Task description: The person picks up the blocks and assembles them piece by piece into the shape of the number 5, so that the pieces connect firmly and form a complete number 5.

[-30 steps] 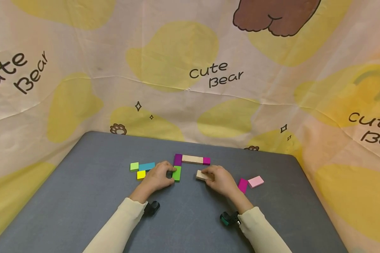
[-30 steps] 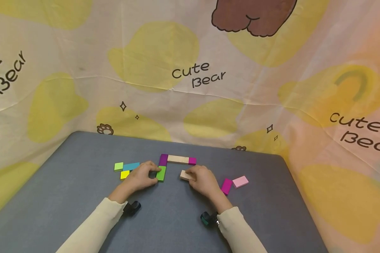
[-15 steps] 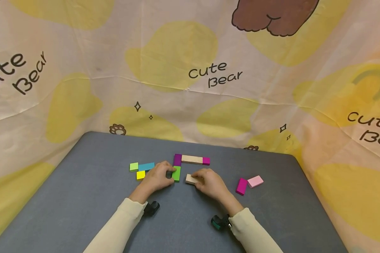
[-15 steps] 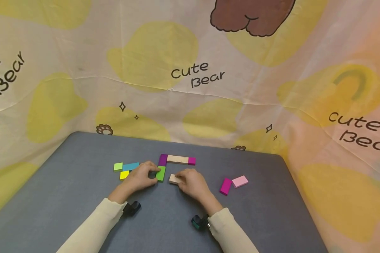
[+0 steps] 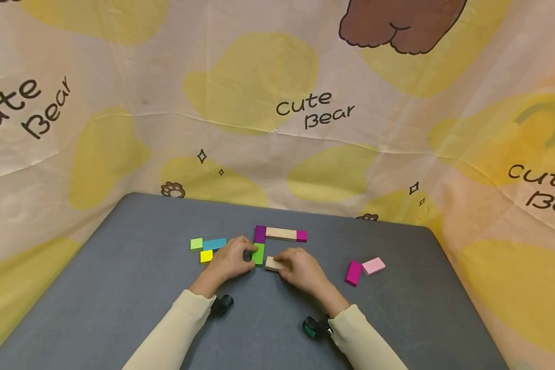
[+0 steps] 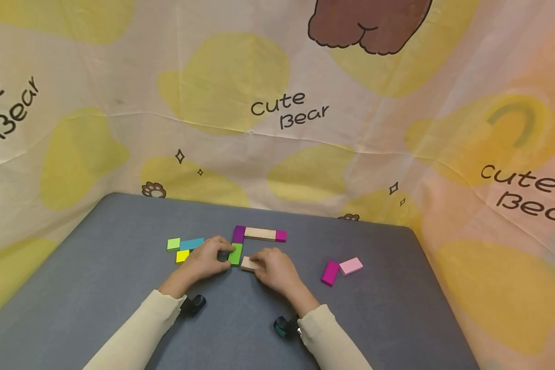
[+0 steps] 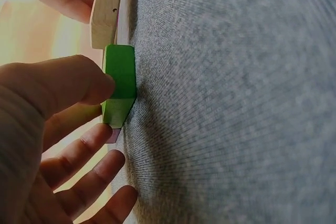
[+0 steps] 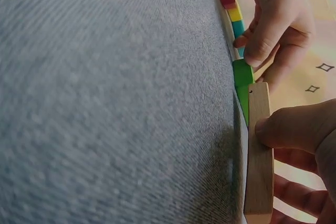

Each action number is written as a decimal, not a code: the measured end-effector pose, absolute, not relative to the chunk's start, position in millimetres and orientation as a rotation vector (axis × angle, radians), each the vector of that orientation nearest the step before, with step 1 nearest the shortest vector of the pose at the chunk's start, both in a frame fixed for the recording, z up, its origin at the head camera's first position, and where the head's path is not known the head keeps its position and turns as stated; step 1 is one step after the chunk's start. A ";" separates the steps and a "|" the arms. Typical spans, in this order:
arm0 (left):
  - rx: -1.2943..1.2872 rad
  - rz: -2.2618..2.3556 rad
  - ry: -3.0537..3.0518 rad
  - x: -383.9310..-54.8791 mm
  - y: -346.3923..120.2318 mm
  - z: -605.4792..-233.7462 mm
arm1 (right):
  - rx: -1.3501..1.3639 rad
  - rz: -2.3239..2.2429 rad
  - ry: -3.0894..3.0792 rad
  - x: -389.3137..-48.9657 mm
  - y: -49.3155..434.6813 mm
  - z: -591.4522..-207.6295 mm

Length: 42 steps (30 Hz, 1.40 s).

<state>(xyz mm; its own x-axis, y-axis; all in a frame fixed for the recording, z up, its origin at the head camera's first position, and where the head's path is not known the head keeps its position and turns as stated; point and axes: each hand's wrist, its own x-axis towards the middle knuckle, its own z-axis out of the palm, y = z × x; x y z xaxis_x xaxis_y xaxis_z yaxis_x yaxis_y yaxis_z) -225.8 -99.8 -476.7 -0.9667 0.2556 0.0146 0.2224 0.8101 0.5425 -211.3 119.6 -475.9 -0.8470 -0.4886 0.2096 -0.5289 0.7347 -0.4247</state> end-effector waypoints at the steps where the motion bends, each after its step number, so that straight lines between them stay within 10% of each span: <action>1: 0.388 0.866 2.931 -225.8 -99.8 -476.9 | 0.840 0.729 -2.846 -211.2 119.1 -476.4; 42: 0.398 0.857 2.941 -226.5 -100.1 -476.4 | 0.871 0.654 -2.826 -209.8 110.2 -480.5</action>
<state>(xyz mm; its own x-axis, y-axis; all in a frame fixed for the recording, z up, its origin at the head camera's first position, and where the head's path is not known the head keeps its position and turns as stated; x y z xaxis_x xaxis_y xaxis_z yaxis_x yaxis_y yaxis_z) -226.5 -100.1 -476.4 -0.9654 0.2598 0.0217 0.2308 0.8131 0.5343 -209.8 110.2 -480.5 -0.8288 -0.5108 0.2286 -0.5593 0.7421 -0.3694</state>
